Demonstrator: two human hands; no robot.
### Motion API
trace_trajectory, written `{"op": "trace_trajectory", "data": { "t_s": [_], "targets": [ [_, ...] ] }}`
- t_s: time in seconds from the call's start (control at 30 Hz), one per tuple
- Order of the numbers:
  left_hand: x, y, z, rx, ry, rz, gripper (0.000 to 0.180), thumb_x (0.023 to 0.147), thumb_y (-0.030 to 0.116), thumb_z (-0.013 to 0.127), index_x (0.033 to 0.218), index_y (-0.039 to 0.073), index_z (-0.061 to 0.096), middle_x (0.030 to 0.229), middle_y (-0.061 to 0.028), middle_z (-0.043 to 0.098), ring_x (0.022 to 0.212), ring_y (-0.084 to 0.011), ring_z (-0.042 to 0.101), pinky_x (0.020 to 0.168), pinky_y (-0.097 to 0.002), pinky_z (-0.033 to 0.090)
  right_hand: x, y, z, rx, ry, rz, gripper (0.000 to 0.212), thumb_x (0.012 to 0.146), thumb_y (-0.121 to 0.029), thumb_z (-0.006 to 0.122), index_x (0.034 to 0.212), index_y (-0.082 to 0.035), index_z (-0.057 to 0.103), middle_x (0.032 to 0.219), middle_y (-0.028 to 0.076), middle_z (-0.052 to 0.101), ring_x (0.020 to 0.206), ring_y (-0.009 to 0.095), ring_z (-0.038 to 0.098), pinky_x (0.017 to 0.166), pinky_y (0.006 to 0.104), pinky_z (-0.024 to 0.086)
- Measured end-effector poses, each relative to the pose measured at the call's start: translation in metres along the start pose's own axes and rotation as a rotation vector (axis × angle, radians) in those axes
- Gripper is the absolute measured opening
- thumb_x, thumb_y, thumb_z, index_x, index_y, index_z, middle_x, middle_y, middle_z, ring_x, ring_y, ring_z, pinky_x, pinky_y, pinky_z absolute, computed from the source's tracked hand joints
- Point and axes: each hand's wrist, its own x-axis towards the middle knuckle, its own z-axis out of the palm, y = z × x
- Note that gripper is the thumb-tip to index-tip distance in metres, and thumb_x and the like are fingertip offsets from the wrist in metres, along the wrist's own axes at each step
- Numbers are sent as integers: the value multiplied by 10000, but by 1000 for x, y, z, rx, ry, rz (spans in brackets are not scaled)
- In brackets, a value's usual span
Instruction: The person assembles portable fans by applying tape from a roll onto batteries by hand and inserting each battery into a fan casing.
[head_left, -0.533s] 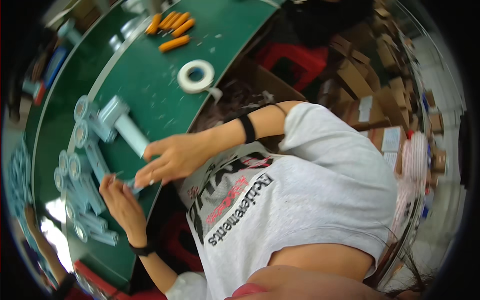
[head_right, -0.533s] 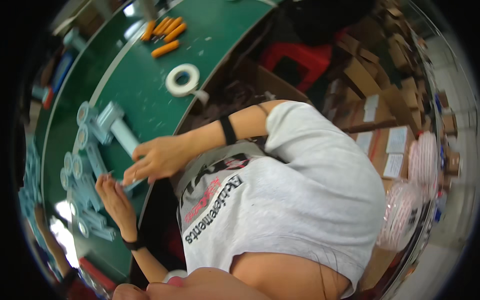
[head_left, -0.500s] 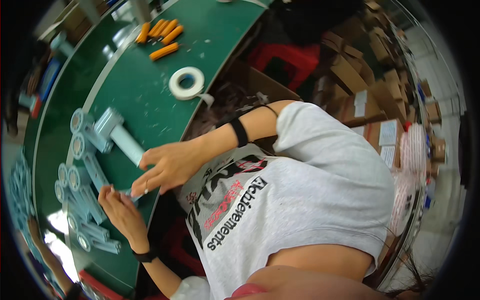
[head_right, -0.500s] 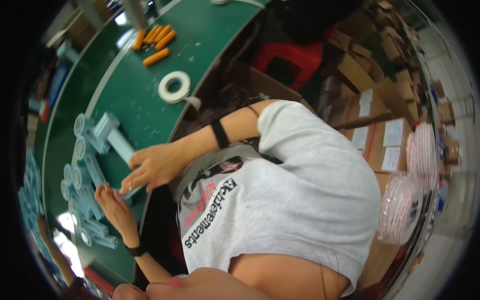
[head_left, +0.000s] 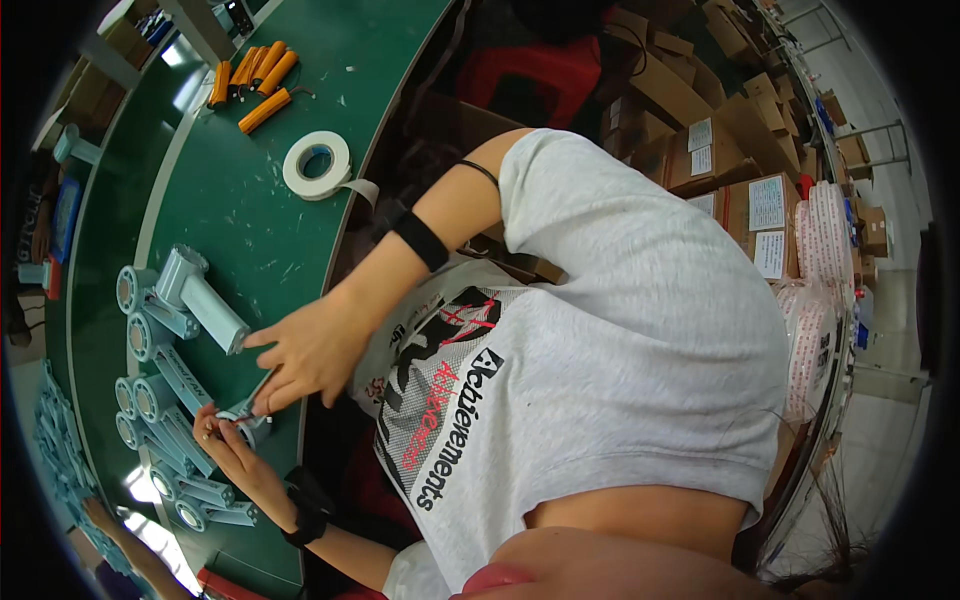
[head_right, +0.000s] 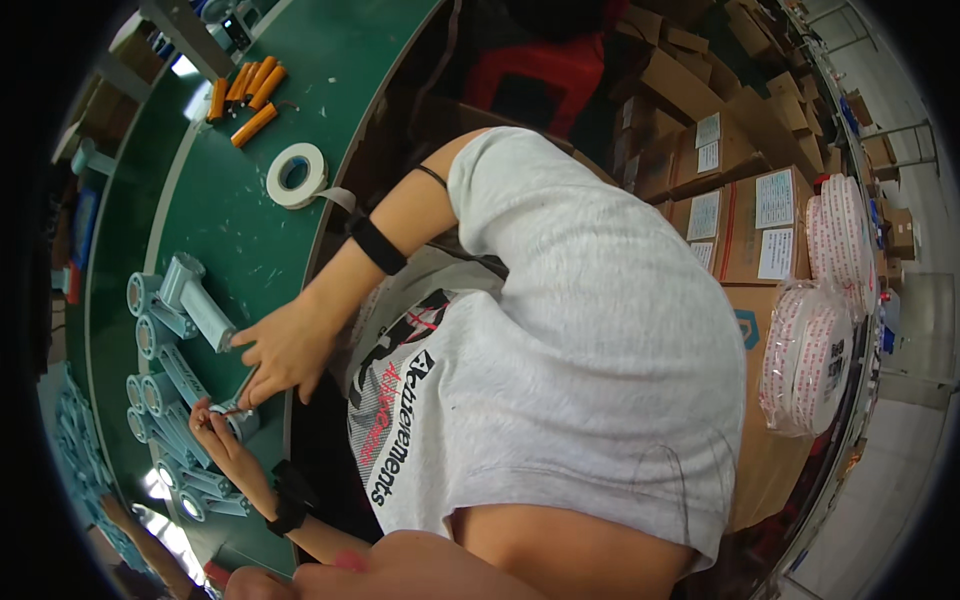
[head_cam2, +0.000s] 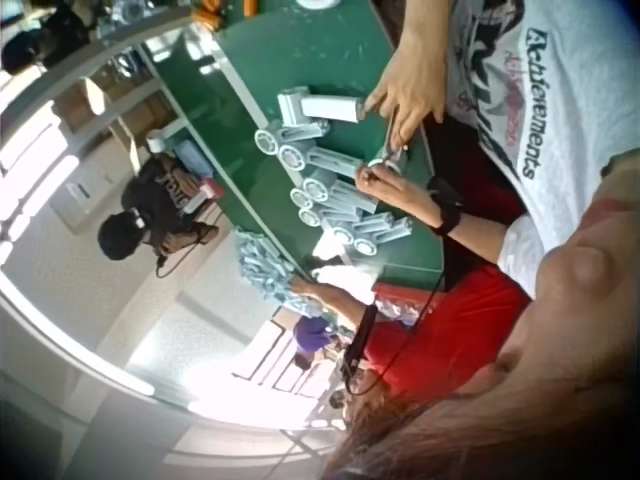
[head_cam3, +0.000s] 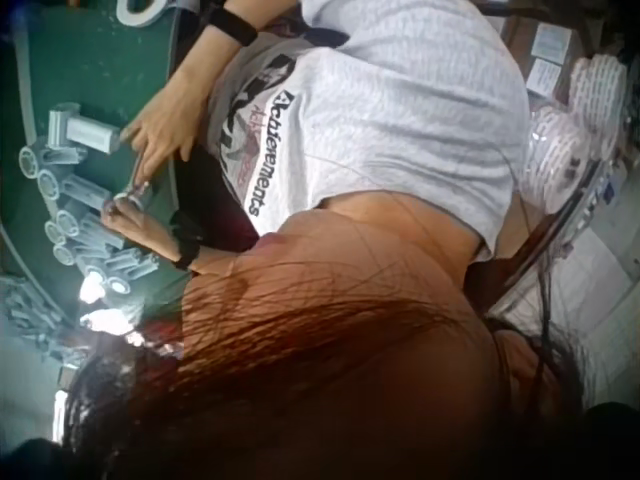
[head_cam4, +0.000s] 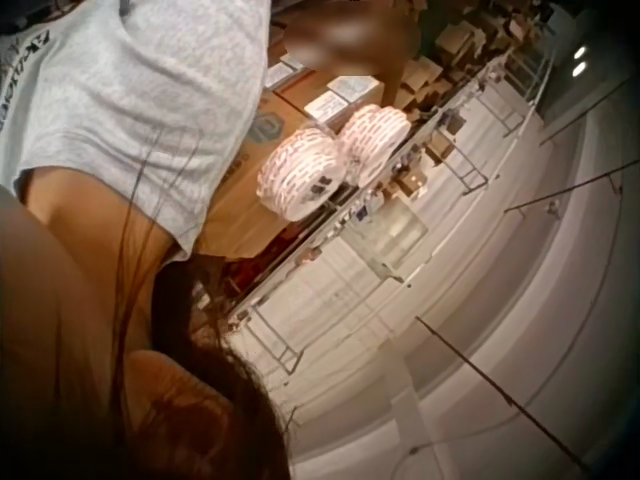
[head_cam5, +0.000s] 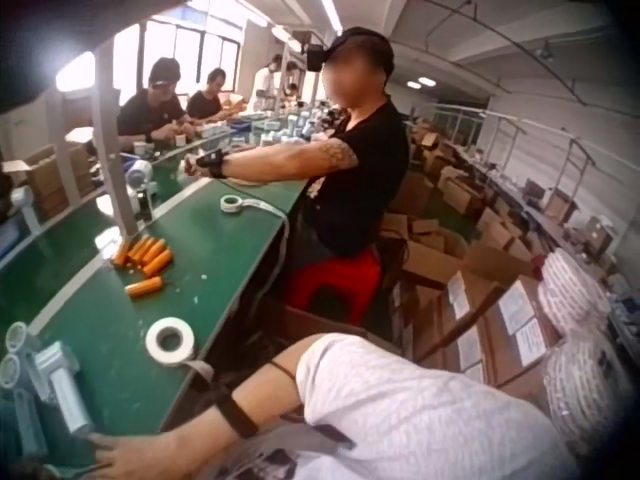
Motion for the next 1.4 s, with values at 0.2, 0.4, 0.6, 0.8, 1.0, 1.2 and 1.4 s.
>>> {"op": "trace_trajectory", "data": {
  "t_s": [0.2, 0.4, 0.6, 0.8, 1.0, 1.2, 1.4],
  "targets": [
    [12, 40, -17, 338, -391, 139, 406, 727, 61, 588, 1106, 6, 454, 1121, -115, 456, 988, -248, 476, 857, -331, 368, 28, 3, -18, 123, -189, 102, 624, 817, -467, 530, 1281, -76, 380, 976, 94, 625, 873, 275, 603, 815, 415, 409],
    [72, 97, -58, 751, -607, 158, 556, 578, -62, 646, 1104, 19, 484, 1037, -107, 441, 953, -230, 524, 763, -314, 442, -5, 106, -102, 896, 186, 58, 208, 798, -217, 603, 956, -82, 625, 842, 76, 651, 751, 260, 610, 682, 332, 476],
    [278, 60, -71, 709, -188, 287, 596, 589, 69, 687, 1142, -15, 482, 964, -117, 470, 816, -205, 540, 605, -279, 485, -70, 237, -63, -19, -124, 798, 254, 645, -218, 672, 792, -17, 622, 757, 174, 620, 746, 337, 621, 647, 428, 495],
    [397, -117, -62, 594, -286, -321, 683, 602, 153, 741, 1211, 10, 467, 927, -144, 581, 649, -237, 575, 536, -362, 505, -54, 219, -99, 46, -26, 772, 266, 608, -204, 679, 768, -16, 578, 742, 157, 617, 705, 329, 613, 633, 411, 489],
    [370, -23, -1, 1061, -306, 273, 857, 644, 315, 760, 1300, -32, 330, 1242, -278, 426, 1135, -401, 432, 930, -421, 370, -157, 141, -142, 1268, 921, 1031, 348, 750, -130, 619, 1005, 30, 444, 816, 155, 620, 821, 232, 633, 703, 372, 523],
    [229, 107, 159, 451, -723, 666, 431, 777, 127, 633, 1151, -36, 494, 1177, -208, 488, 1082, -355, 475, 928, -369, 373, -176, 114, -90, 1703, 1107, 851, 461, 735, -74, 655, 1105, 18, 397, 810, 101, 577, 707, 167, 562, 612, 294, 461],
    [209, 110, 191, 426, -817, 433, 374, 727, 50, 615, 1078, -27, 511, 1004, -181, 540, 934, -289, 554, 810, -318, 451, -142, 51, -79, 783, 690, 1361, 336, 721, -132, 707, 958, 8, 516, 716, 32, 525, 607, 94, 451, 537, 250, 370]
  ]
}}
